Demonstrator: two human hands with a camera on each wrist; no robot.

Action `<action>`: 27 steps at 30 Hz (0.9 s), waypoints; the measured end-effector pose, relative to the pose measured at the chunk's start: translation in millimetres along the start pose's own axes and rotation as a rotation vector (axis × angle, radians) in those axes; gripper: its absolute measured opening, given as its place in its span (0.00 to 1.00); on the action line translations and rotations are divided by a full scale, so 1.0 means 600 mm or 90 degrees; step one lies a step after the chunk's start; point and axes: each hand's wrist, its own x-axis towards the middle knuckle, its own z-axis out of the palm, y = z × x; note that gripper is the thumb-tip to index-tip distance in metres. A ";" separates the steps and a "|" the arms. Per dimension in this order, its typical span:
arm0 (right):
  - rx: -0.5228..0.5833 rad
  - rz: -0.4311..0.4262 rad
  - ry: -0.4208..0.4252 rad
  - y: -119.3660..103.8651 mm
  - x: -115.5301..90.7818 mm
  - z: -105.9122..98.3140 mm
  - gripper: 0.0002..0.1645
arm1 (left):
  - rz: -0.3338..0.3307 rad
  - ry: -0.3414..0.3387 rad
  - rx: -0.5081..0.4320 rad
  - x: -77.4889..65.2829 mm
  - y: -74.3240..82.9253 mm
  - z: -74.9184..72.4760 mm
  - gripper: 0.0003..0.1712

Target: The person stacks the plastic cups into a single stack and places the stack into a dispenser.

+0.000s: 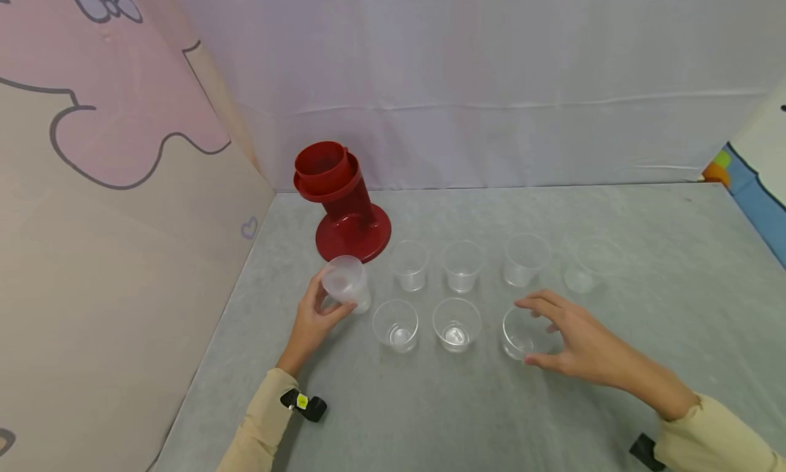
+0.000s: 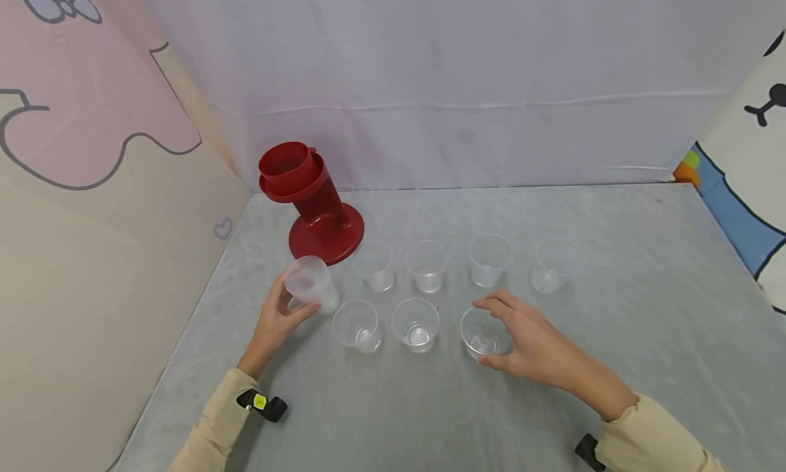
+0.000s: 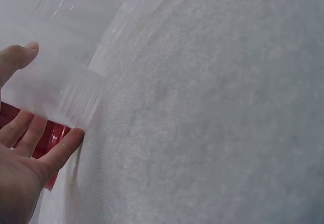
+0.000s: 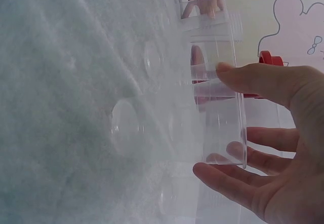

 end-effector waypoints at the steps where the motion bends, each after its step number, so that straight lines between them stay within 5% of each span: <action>1: 0.001 0.000 0.002 0.000 0.000 0.000 0.43 | -0.002 0.001 0.001 0.000 0.001 0.000 0.45; 27: 0.073 0.038 0.001 -0.024 0.016 -0.043 0.43 | -0.016 0.002 -0.005 0.000 0.003 0.001 0.45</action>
